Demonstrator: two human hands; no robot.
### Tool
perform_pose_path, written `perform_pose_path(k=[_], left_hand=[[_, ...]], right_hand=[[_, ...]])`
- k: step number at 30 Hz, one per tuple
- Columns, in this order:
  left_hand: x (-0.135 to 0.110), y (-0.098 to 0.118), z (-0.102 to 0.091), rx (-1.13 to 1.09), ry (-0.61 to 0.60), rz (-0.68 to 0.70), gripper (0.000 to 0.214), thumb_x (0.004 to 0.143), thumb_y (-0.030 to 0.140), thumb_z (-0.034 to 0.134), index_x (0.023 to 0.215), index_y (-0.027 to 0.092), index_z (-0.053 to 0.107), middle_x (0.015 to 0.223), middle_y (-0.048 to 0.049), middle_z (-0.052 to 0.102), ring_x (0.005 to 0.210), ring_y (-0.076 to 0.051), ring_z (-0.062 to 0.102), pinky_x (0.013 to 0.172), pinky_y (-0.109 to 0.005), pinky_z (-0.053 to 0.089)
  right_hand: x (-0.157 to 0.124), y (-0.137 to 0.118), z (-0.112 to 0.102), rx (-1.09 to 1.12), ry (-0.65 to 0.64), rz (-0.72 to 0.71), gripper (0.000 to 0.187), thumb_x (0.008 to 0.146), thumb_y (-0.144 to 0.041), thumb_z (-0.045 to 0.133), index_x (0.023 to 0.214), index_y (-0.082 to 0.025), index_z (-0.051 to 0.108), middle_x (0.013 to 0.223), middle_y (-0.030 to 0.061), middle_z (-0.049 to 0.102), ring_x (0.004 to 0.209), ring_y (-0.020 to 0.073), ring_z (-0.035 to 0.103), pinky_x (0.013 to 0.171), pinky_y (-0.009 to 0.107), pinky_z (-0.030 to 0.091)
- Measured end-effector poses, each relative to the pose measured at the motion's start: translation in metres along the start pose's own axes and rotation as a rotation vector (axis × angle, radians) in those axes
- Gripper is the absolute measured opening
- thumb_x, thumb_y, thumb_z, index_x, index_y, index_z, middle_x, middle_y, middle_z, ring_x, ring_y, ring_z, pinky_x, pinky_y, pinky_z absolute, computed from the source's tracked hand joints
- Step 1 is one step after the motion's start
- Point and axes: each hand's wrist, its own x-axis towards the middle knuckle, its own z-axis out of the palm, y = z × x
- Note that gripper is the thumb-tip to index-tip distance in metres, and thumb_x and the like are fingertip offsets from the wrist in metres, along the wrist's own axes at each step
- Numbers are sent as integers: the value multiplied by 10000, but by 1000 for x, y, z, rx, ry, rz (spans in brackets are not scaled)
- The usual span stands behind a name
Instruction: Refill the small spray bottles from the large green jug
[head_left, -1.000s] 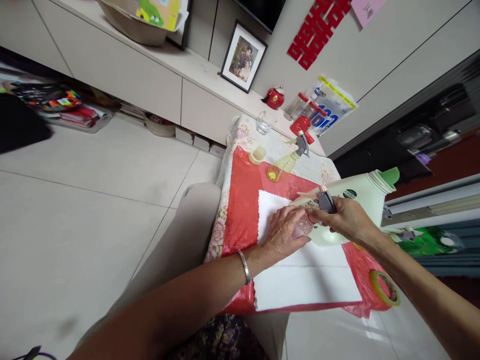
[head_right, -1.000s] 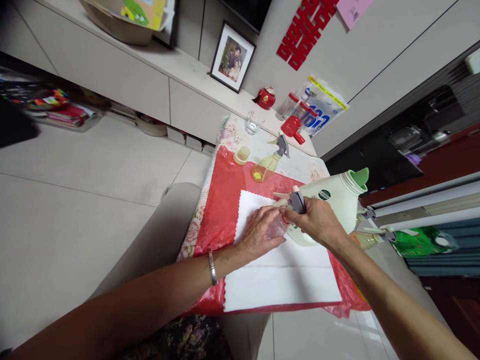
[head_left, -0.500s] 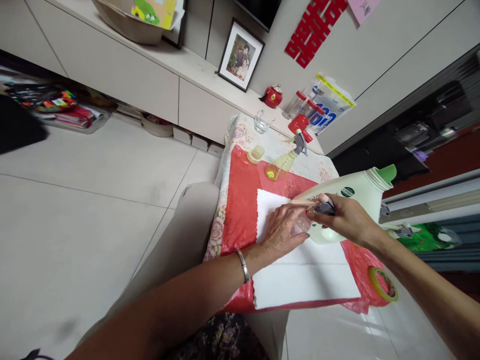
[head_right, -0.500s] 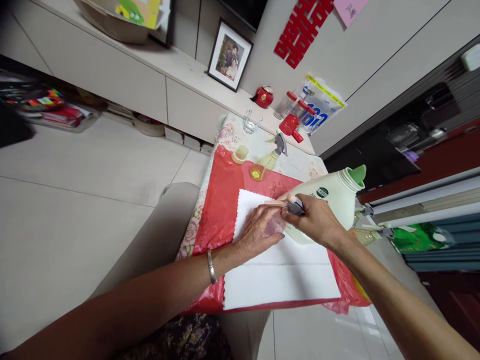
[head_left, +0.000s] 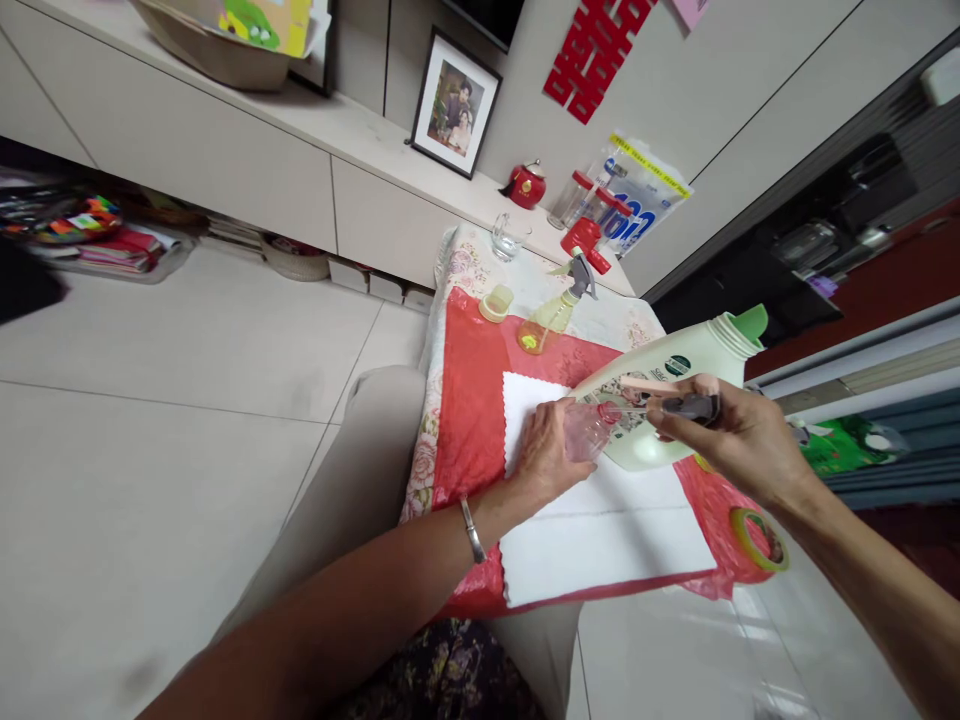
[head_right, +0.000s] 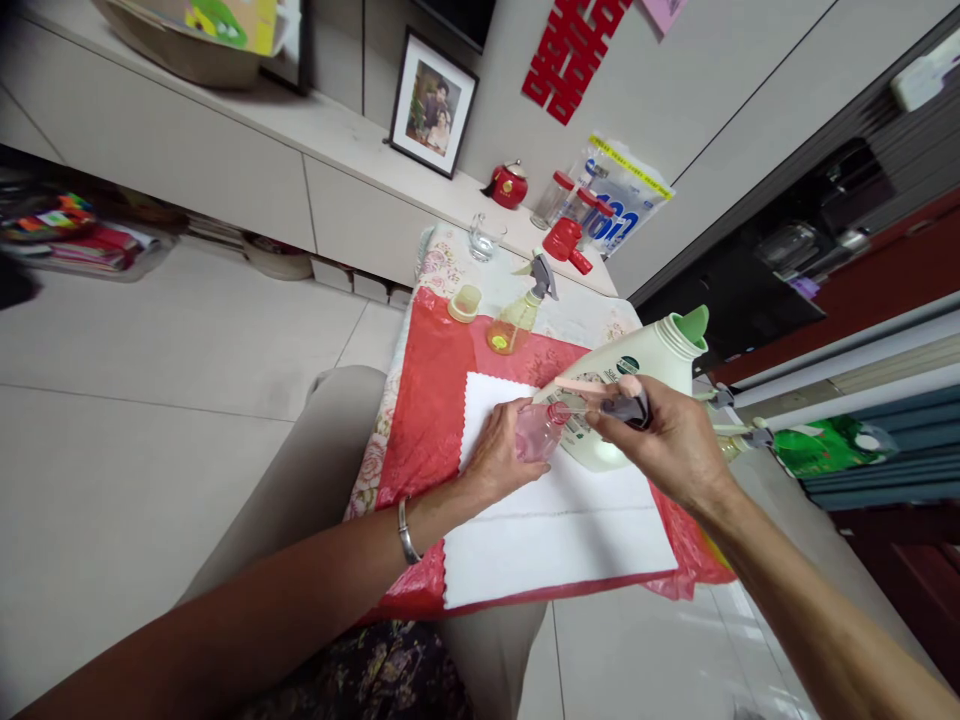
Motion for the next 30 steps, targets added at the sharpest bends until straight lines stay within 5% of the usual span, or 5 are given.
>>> perform_pose_path(k=[7,12,20,30], left_hand=[[-1,-2,3,-19,-17,9,855,556,146,822,1303,258,420,1281,-90,562,1218,-326,537,1028,-516,480],[-2,-2,1,-48,-60,-68,998,534,166,852,1376,243,322,1333,-135,517,1267,-351,509,1046,-536,466],[-2,-4,3,-64,-70,-86,1006,523,160,866,1360,265,318,1359,-147,496,1305,-367,483,1071,-558,438],[-3,-3,2,-74,-54,-58,925,531,157,859,1308,259,366,1325,-138,516,1298,-373,483,1072,-558,424]], right_hand=[[7,6,22,-42,-136,-128,457,757,-591,694,936,-172,650,824,32,625,692,132,533,600,236,424],[29,-9,14,-183,-210,-33,402,704,-560,690,774,-171,615,623,-10,554,562,106,464,513,221,340],[52,-16,11,-187,-373,34,352,653,-505,696,747,-172,632,639,-10,577,562,114,491,497,222,353],[47,-14,21,-281,-333,-50,304,700,-458,683,781,-177,600,691,-9,591,629,123,496,576,233,349]])
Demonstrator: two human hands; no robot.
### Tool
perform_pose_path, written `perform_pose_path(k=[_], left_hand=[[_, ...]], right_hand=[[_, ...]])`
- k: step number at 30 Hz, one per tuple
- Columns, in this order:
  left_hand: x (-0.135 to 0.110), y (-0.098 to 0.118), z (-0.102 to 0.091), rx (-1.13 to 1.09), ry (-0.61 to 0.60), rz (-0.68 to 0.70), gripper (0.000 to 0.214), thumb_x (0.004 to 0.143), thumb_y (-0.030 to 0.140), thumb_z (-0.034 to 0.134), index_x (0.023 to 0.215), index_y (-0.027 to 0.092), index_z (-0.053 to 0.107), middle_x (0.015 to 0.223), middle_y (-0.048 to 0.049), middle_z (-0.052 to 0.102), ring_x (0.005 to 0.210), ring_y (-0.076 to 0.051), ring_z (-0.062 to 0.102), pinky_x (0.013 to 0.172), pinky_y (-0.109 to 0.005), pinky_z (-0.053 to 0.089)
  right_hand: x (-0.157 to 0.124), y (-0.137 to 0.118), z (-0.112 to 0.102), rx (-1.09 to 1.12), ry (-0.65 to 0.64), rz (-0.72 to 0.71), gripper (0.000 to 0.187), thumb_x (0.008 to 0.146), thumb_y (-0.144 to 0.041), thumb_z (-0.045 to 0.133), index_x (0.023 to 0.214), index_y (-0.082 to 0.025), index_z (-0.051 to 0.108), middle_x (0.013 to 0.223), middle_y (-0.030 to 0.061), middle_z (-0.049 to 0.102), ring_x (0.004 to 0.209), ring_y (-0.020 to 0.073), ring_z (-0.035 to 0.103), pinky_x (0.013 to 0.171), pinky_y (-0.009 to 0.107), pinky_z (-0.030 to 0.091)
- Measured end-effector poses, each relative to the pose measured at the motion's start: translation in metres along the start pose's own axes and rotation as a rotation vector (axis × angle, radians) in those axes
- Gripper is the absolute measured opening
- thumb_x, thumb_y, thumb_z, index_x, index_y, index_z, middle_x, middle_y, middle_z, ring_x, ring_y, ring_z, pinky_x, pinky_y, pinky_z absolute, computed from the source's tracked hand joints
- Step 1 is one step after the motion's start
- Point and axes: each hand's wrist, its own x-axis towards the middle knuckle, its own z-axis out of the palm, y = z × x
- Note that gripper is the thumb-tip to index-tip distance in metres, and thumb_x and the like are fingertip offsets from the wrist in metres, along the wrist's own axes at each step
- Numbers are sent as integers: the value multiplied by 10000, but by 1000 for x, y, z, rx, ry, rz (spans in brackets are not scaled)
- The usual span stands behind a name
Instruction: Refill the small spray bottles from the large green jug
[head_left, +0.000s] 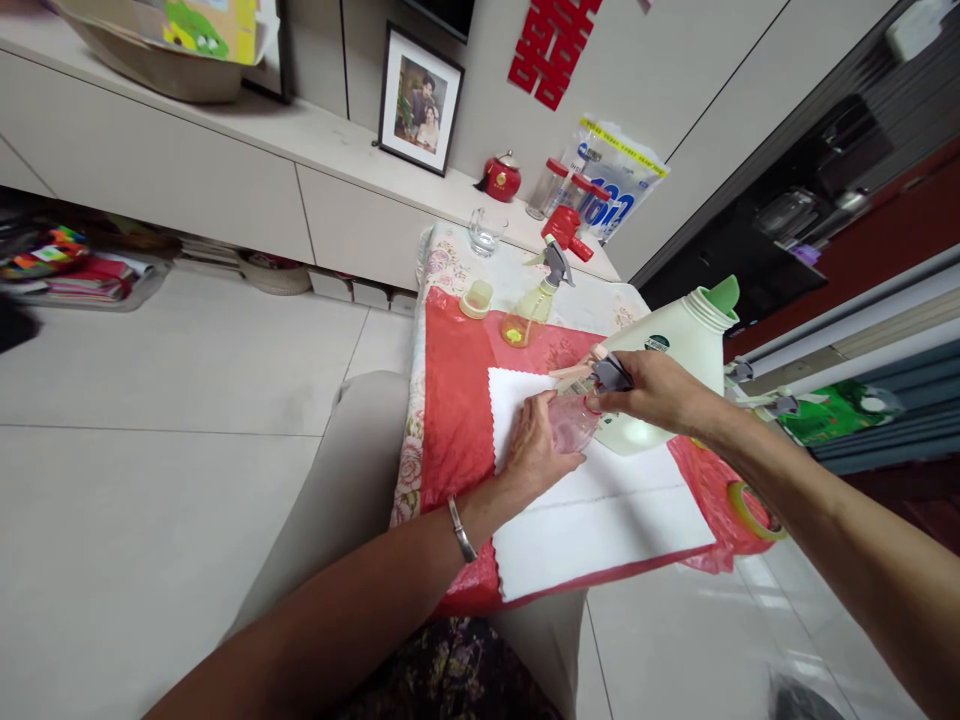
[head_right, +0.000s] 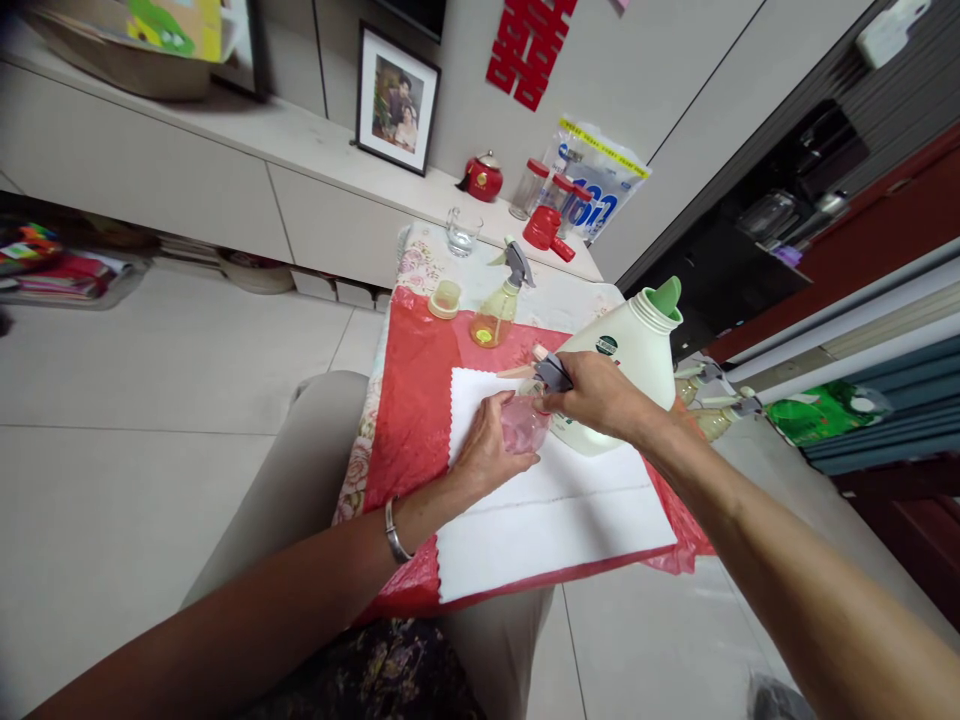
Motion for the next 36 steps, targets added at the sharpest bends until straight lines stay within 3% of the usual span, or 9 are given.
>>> perform_pose_path(k=[9,19,24,28,31,36], left_hand=[[-1,6,-1,42,1,-6,872,538,118,853,1253,232,367,1273,-106,525,1250,-335,506,1049,-537,447],[-2,4,-1,93,24,31,828,573,149,842,1268,209,397,1236,-118,558,1186,-317,552,992,-506,502],[-4,14,-5,231,48,216,1028,572,224,888,1418,208,305,1437,-166,478,1362,-369,434,1132,-608,368],[-1,13,-6,135,44,417,770,761,219,789,1404,225,365,1429,-127,524,1360,-280,477,1150,-511,410],[3,8,-5,96,45,432,559,826,198,725,1324,235,473,1337,-96,595,1298,-258,542,1116,-476,463],[3,7,-3,77,57,432,521,862,192,676,1341,235,475,1339,-96,588,1294,-257,541,1117,-476,464]], right_hand=[[-8,-2,4,-51,35,-32,233,733,-385,689,801,-179,605,715,-10,598,642,118,507,616,230,356],[-11,-12,14,-111,126,210,354,813,-512,662,788,-174,558,630,13,588,550,132,527,537,244,306],[-13,-16,17,-130,146,291,364,840,-512,653,787,-171,537,670,33,618,586,146,573,543,245,311],[-16,-20,18,-123,144,312,374,869,-519,634,805,-166,532,695,47,636,624,158,601,560,249,329],[-17,-22,15,-87,122,327,440,876,-581,616,797,-154,543,687,60,638,610,164,606,563,256,354],[-15,-19,5,92,-15,288,406,929,-537,553,864,-141,615,761,48,676,617,130,633,579,224,442]])
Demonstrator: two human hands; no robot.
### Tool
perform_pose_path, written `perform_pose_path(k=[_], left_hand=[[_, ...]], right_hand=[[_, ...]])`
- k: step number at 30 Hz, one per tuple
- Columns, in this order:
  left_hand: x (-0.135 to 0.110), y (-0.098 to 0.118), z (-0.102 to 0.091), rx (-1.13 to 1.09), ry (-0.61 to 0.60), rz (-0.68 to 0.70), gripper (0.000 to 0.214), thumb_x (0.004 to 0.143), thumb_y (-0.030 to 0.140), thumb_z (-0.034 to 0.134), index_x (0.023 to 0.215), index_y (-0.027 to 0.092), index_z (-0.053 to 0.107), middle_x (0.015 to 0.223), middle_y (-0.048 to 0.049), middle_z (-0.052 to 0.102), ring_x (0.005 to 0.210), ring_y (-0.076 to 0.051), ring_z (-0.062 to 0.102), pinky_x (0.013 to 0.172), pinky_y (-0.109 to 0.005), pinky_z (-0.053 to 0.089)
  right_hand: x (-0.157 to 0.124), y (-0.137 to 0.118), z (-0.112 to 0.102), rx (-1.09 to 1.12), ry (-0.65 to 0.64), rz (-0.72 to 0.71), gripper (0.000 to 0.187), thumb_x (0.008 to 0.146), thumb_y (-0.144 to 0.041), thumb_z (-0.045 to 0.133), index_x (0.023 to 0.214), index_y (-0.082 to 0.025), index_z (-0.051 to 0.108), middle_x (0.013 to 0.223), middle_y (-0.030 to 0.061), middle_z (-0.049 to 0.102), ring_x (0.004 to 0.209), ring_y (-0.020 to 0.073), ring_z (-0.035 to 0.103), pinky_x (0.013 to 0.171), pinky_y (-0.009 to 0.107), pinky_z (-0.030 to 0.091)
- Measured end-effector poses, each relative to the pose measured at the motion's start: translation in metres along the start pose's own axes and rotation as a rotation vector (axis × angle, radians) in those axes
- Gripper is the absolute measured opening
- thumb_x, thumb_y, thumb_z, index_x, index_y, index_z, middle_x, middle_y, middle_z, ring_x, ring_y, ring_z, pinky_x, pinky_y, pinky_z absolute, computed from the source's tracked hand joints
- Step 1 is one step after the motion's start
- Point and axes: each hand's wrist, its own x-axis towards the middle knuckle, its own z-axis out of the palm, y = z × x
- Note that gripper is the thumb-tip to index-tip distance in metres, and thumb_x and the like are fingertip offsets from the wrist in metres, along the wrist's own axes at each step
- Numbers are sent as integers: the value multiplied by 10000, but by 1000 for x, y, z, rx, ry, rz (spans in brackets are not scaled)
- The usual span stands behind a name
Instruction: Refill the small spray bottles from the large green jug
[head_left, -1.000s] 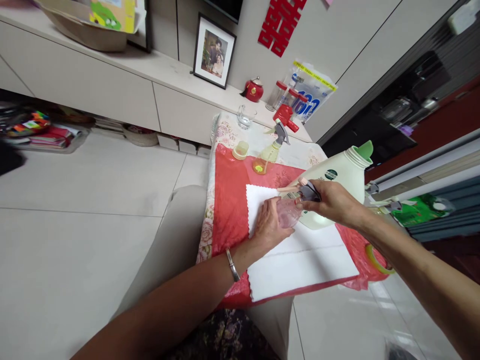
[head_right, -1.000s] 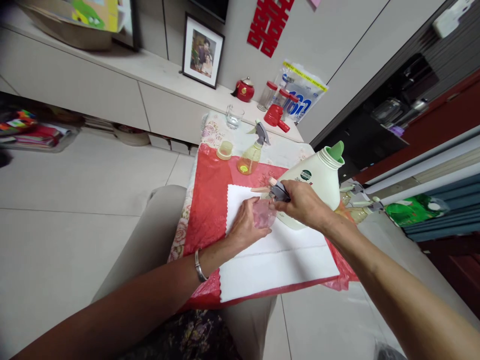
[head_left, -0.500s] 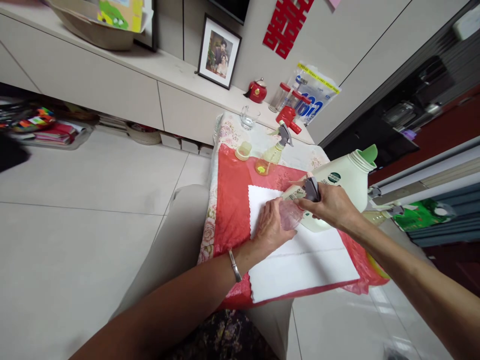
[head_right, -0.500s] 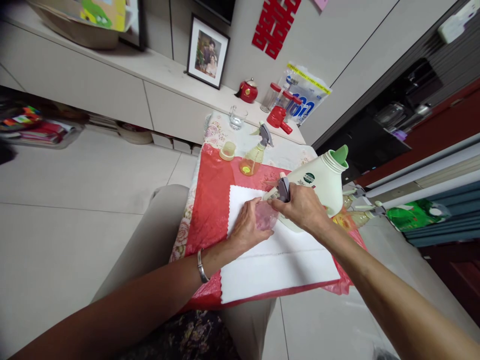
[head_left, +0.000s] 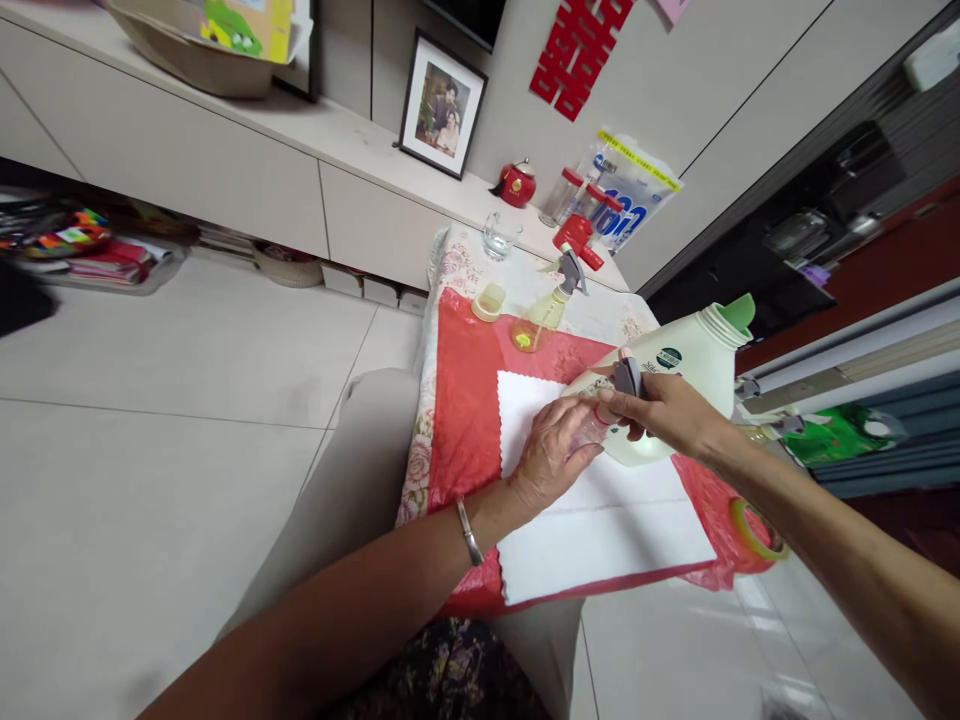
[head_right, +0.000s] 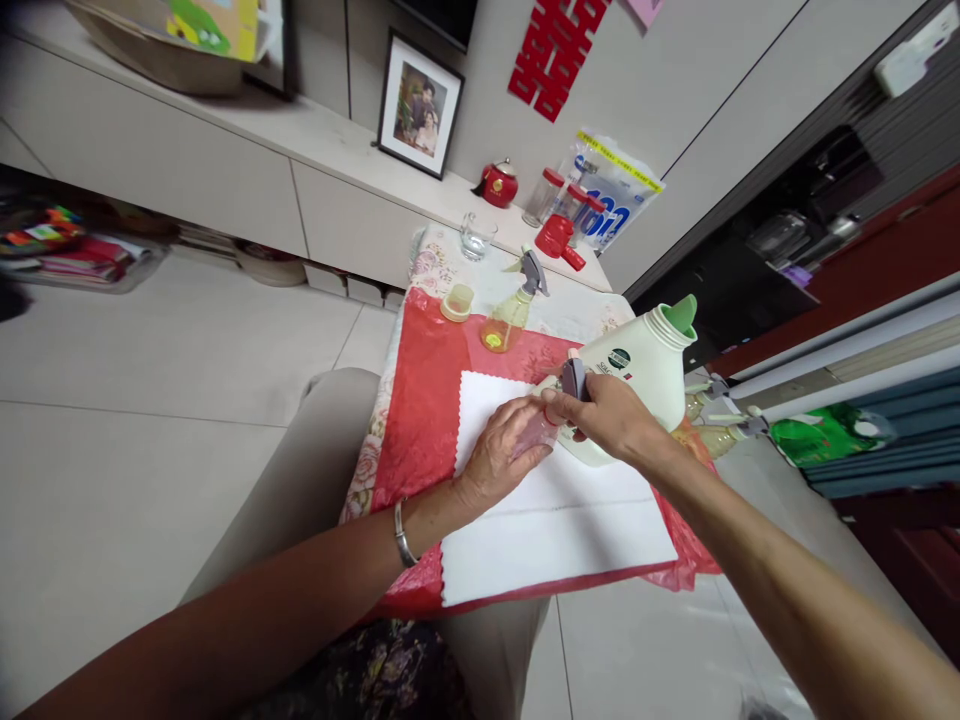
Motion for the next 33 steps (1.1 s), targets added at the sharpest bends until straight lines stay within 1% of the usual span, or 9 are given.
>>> perform_pose_path(k=[3,7,10,13,15,17,21,24,33], left_hand=[[-1,2,0,-12,6,10,524,865,180,671,1350,213,475,1358,-109,577,1303,-252,524,1131,-459,450],[-1,4,-2,-16,-1,-5,583,877,181,654,1410,212,421,1416,-117,534,1347,-251,485,1156,-457,424],[-1,5,-3,33,-49,18,579,901,183,616,1435,223,397,1437,-110,519,1368,-251,466,1166,-463,410],[0,6,-4,90,-70,28,504,927,193,577,1410,213,435,1375,-105,569,1330,-250,498,1150,-462,419],[0,6,-3,92,-54,17,479,945,213,555,1409,214,437,1365,-104,579,1320,-243,505,1143,-456,424],[0,5,-3,76,-42,17,496,954,222,545,1431,226,413,1400,-101,562,1337,-233,493,1142,-450,424],[1,4,-2,53,-40,35,560,950,209,544,1478,244,360,1465,-98,521,1371,-229,465,1149,-445,415],[1,6,-3,56,-54,25,553,953,221,544,1477,231,369,1470,-107,517,1374,-232,461,1150,-443,413],[0,6,-4,65,-42,40,563,941,199,556,1472,222,369,1457,-107,522,1366,-241,465,1162,-460,403]], right_hand=[[3,1,-4,46,-42,11,320,906,-433,582,818,-128,619,768,54,684,584,123,628,546,215,457],[7,-1,-2,31,-7,38,286,865,-362,588,708,-125,606,649,45,651,491,111,585,512,214,440],[8,-3,-1,37,-5,39,329,844,-404,605,679,-121,612,618,57,636,462,119,570,457,223,390],[5,-4,-4,95,-44,12,462,826,-563,624,720,-114,637,679,87,653,490,143,582,458,244,398],[1,-2,-11,152,-95,-18,611,796,-715,588,759,-109,657,742,113,665,550,164,604,509,267,445],[-4,4,-19,225,-183,-67,679,738,-774,609,840,-109,693,826,125,678,655,190,634,606,295,499],[-13,28,-24,475,-401,-215,570,649,-528,822,1069,-155,723,1019,106,681,931,234,642,808,321,527],[-12,46,-9,622,-284,-238,491,651,-414,855,1057,-167,732,971,84,680,865,197,626,766,297,521],[2,56,62,864,192,-380,363,685,-456,837,894,-191,705,935,24,634,805,130,546,728,261,486]])
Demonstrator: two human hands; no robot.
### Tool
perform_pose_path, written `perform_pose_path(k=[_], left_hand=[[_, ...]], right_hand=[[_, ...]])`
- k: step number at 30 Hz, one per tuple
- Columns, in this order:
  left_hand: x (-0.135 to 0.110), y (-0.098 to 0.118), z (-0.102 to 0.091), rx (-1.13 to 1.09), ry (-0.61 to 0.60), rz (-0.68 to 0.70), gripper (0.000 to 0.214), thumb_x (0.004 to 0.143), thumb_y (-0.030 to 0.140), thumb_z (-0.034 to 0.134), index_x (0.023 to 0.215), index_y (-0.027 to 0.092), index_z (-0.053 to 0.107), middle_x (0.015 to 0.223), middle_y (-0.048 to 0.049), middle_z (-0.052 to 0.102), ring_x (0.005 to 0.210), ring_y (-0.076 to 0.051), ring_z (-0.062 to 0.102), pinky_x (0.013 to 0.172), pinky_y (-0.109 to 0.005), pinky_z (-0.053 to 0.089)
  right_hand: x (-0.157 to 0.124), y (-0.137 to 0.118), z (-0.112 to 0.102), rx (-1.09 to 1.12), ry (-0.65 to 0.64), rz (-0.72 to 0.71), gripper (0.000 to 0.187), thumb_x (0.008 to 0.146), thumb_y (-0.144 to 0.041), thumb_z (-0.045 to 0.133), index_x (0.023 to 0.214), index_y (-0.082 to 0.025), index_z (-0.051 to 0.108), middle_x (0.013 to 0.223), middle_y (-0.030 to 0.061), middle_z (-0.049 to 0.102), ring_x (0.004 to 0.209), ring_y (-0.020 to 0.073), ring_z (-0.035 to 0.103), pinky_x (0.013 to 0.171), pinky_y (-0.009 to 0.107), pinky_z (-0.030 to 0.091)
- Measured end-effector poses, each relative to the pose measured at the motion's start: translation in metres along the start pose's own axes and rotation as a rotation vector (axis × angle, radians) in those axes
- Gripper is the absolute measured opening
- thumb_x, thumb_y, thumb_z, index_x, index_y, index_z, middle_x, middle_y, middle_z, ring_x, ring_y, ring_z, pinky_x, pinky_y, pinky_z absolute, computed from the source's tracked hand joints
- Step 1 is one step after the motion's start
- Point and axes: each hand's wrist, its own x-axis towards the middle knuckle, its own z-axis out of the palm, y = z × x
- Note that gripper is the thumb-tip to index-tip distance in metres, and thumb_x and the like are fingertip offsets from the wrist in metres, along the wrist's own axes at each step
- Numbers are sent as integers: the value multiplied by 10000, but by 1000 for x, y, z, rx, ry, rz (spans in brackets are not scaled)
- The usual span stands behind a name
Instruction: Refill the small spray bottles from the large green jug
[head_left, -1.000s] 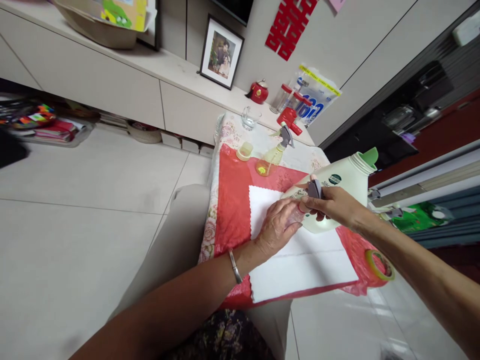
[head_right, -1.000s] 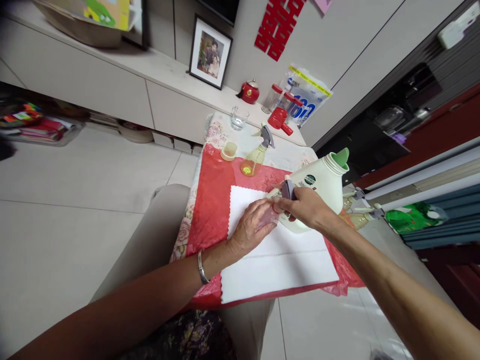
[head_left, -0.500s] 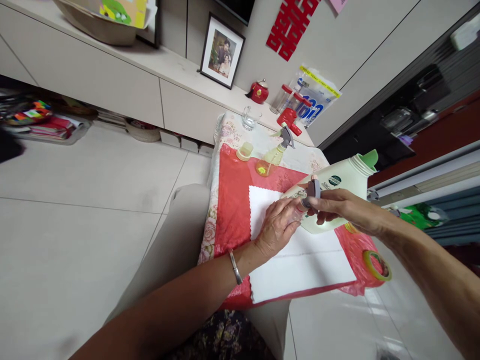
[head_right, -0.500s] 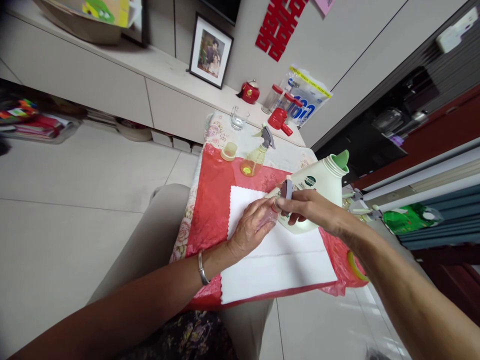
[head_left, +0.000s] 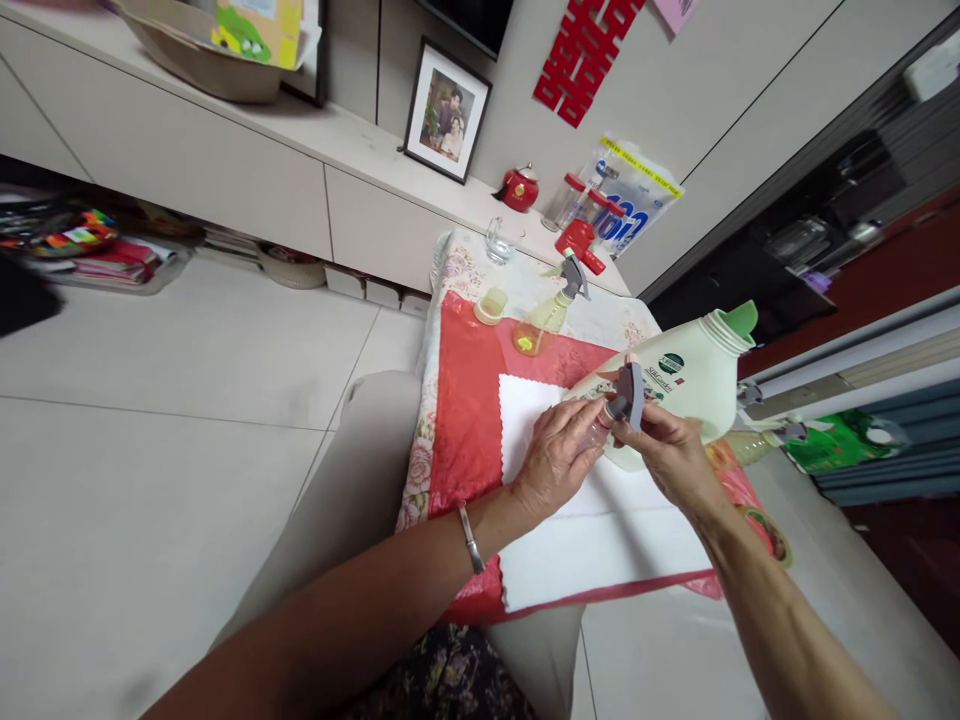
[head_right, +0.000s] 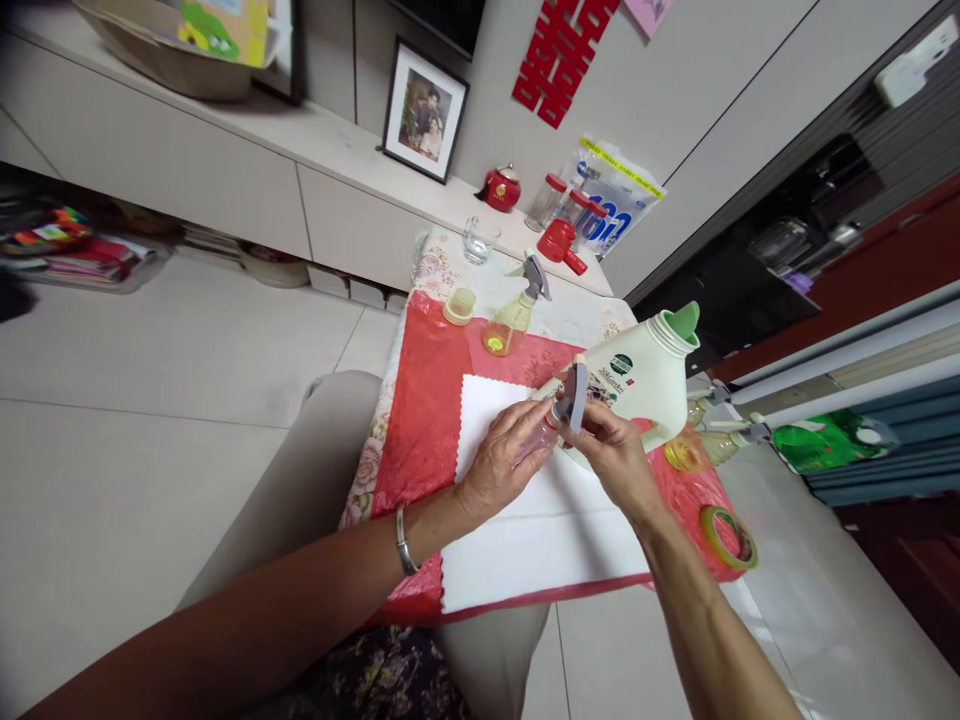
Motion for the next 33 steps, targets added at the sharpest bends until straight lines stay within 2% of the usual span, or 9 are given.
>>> perform_pose_path(k=[6,10,13,17,21,24,27,33], left_hand=[[0,0,-1,0,-7,7,614,947,209,553,1507,271,309,1456,-84,518,1358,-231,473,1149,-442,423],[-1,-1,0,0,22,12,577,960,226,534,1497,273,329,1436,-83,531,1349,-231,487,1146,-450,431],[-1,-1,2,7,46,9,558,952,224,541,1479,253,361,1406,-95,548,1331,-242,504,1140,-463,436],[1,0,3,-1,64,27,533,963,235,531,1473,244,374,1368,-102,568,1298,-240,524,1124,-457,444],[1,1,2,-14,58,-1,487,961,254,532,1434,248,417,1350,-98,574,1276,-242,536,1106,-450,455],[0,1,2,-16,37,-38,486,933,214,543,1406,260,441,1349,-89,569,1279,-246,530,1101,-449,455],[0,0,3,-36,31,-32,530,899,163,534,1410,258,435,1348,-90,564,1290,-251,519,1117,-451,435],[-1,-1,4,-58,77,-14,504,918,185,537,1409,234,435,1344,-104,561,1280,-244,517,1115,-433,427]], right_hand=[[-3,26,17,82,206,-84,383,709,-429,824,970,-197,665,1025,31,640,938,156,584,878,307,493],[-6,28,29,95,325,-81,437,706,-428,833,998,-190,610,990,34,638,880,144,588,849,298,504],[-8,26,32,110,304,-73,454,730,-447,812,1059,-196,624,994,41,641,900,155,596,868,309,507],[-9,26,32,154,239,-82,420,762,-467,771,1081,-214,671,1083,48,645,1039,189,591,975,354,481],[-7,34,40,231,313,-100,349,744,-400,798,1007,-208,673,1038,29,642,991,162,593,971,338,473],[-5,40,53,290,413,-112,364,721,-403,813,960,-199,628,1000,21,633,933,140,586,914,309,485],[-5,43,65,332,482,-116,411,715,-447,804,962,-196,593,1019,30,625,953,147,583,921,312,481],[-7,47,69,416,433,-70,507,753,-599,707,1052,-196,637,1048,77,647,951,188,609,913,363,498]])
